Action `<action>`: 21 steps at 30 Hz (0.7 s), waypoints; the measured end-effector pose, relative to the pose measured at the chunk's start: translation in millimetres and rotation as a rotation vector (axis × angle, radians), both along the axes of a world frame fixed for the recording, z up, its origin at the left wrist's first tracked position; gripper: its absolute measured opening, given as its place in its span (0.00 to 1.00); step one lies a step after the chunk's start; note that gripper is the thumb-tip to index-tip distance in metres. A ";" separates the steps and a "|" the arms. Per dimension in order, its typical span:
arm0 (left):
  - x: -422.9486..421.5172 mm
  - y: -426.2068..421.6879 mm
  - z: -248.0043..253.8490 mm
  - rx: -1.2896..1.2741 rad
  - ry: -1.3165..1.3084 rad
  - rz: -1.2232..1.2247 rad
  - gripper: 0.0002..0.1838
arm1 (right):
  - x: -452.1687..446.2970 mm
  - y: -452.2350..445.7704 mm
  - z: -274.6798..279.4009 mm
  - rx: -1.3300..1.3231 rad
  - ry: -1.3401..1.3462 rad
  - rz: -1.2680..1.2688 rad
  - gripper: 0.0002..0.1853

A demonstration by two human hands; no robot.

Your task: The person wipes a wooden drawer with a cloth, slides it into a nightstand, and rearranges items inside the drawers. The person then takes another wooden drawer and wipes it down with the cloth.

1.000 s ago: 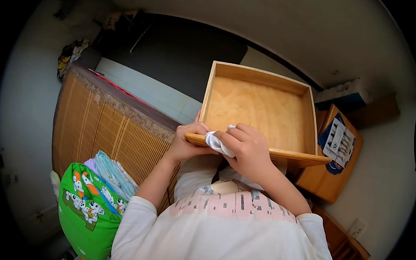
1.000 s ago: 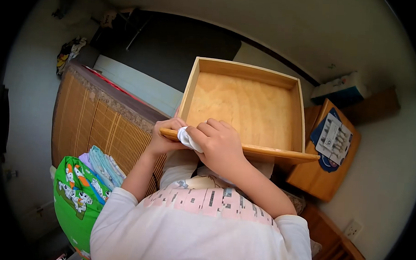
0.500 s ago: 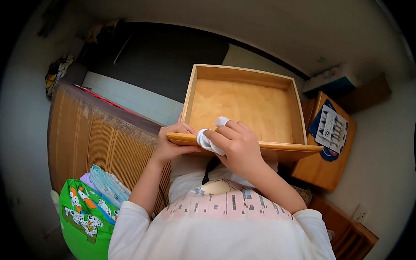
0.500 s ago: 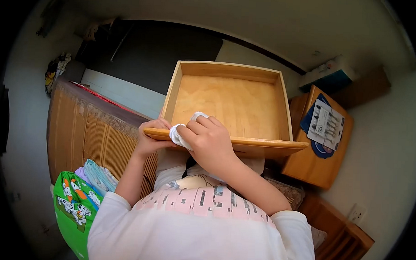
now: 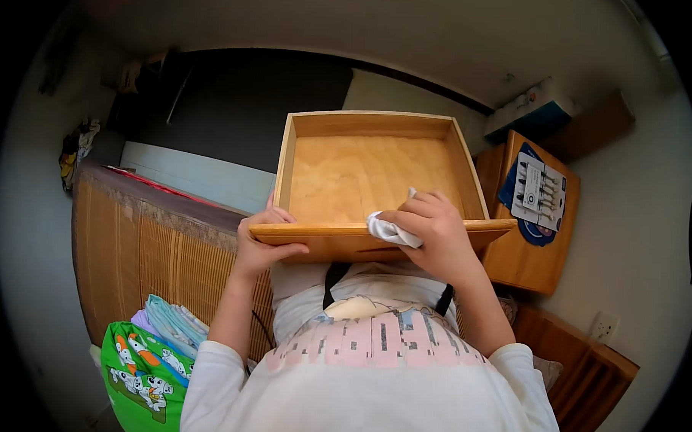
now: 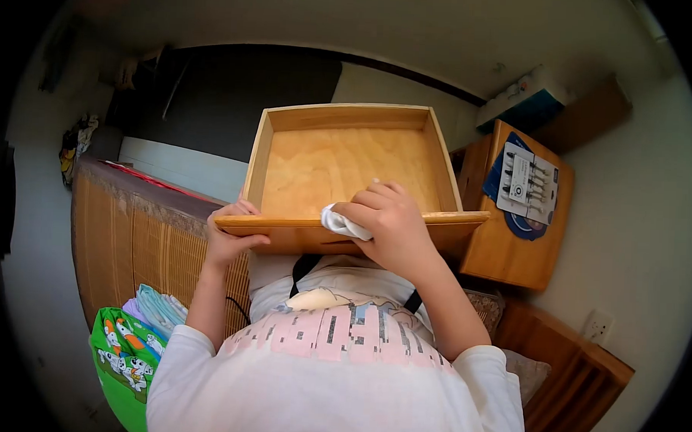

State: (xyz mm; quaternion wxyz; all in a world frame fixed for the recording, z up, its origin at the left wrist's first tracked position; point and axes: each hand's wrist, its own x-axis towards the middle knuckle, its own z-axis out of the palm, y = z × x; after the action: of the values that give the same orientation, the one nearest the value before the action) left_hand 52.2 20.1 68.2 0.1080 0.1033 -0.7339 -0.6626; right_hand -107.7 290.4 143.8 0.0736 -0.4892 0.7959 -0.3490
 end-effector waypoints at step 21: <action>-5.5 -0.8 -11.6 0.082 0.063 -0.032 0.18 | 2.0 20.0 -15.5 -0.052 0.092 -0.161 0.16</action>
State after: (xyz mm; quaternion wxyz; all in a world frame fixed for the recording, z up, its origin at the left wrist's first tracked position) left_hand 46.7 19.4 56.6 0.1159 0.0749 -0.7038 -0.6969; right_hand -105.7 310.4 128.3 -0.0040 -0.4409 0.8260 -0.3513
